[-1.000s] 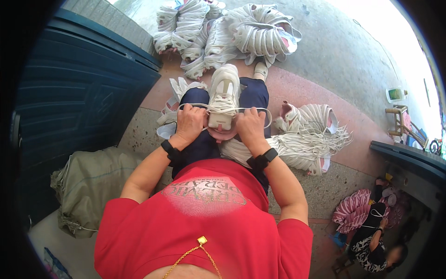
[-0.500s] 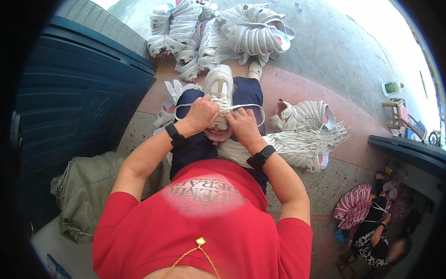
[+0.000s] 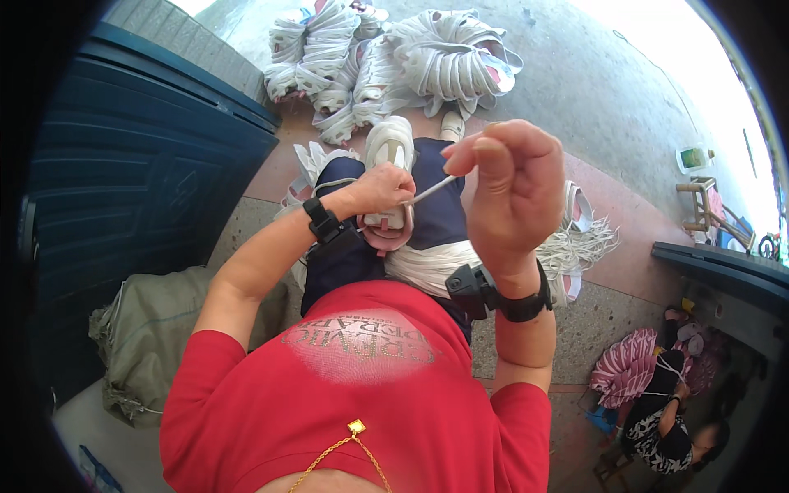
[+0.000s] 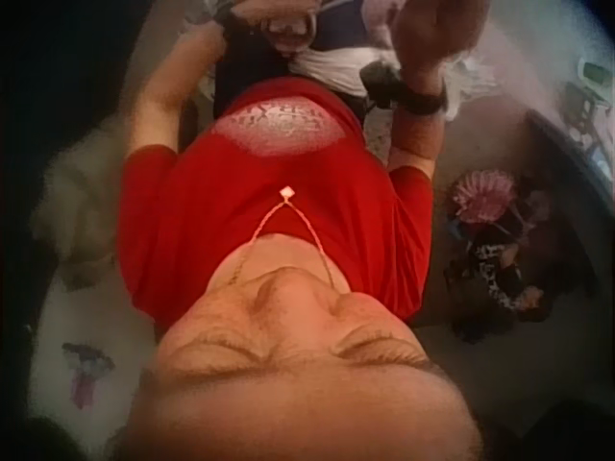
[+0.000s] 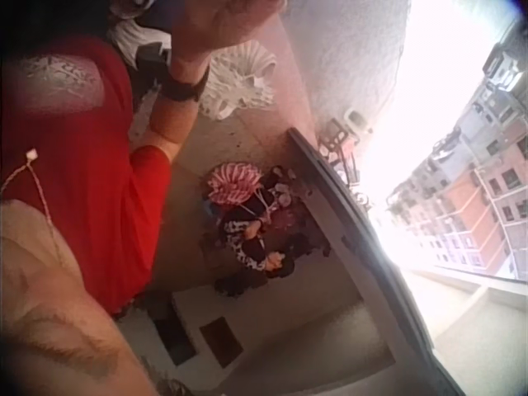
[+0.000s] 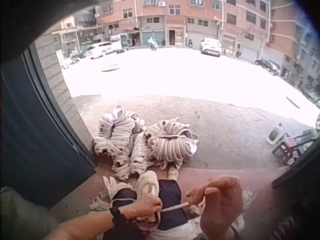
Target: Insert and pull laces or structural strings through shoe components.
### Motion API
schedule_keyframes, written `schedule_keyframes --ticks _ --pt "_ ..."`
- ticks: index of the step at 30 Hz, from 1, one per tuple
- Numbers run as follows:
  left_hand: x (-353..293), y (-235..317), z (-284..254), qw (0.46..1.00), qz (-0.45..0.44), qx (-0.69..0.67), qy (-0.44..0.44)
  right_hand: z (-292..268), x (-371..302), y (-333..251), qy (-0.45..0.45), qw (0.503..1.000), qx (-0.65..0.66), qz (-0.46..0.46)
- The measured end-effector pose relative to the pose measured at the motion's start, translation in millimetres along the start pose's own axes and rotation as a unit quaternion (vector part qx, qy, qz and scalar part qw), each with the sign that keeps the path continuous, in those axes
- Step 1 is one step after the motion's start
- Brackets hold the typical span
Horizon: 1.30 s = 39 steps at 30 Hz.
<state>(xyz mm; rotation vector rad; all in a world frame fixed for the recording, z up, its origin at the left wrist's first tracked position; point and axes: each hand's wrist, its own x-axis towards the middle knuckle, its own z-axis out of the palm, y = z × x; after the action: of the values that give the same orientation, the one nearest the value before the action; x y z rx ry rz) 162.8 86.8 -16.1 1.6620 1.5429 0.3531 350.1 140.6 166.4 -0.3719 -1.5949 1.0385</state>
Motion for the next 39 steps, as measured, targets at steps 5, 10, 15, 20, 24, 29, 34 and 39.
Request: schedule_keyframes --ticks 5,10,15,20,24,29,34,39 --pt "-27.6 -43.1 -14.8 0.977 -0.077 0.136 0.147 -22.1 -21.8 43.1 -0.014 0.887 0.244 0.392" --pt "-55.6 -67.8 -10.3 0.985 -0.091 0.103 0.102 27.6 -98.7 104.8 -0.184 0.761 0.116 0.611" --pt "-67.0 -53.1 -34.3 0.958 -0.139 -0.234 0.091 60.5 -162.3 143.1 -0.318 0.841 -0.198 0.39" --pt "-81.0 -58.6 -32.9 0.901 -0.172 -0.385 0.101 93.8 -176.1 150.0 -0.353 0.814 -0.386 0.254" --pt "-84.9 -62.7 -27.8 0.885 -0.196 -0.404 0.122 104.4 -177.5 150.3 -0.416 0.745 -0.502 0.145" --pt "-85.0 -60.4 -24.8 0.864 -0.208 -0.438 0.133 103.2 -174.5 150.5 -0.461 0.719 -0.517 0.062" --pt "-82.9 -50.2 -27.7 0.849 -0.223 -0.465 0.111 74.7 -148.5 139.4 -0.542 0.727 -0.366 0.209" --pt "-78.3 -46.9 -11.8 0.872 -0.221 -0.419 0.125 -10.8 -25.7 20.4 -0.108 0.64 0.476 0.593"
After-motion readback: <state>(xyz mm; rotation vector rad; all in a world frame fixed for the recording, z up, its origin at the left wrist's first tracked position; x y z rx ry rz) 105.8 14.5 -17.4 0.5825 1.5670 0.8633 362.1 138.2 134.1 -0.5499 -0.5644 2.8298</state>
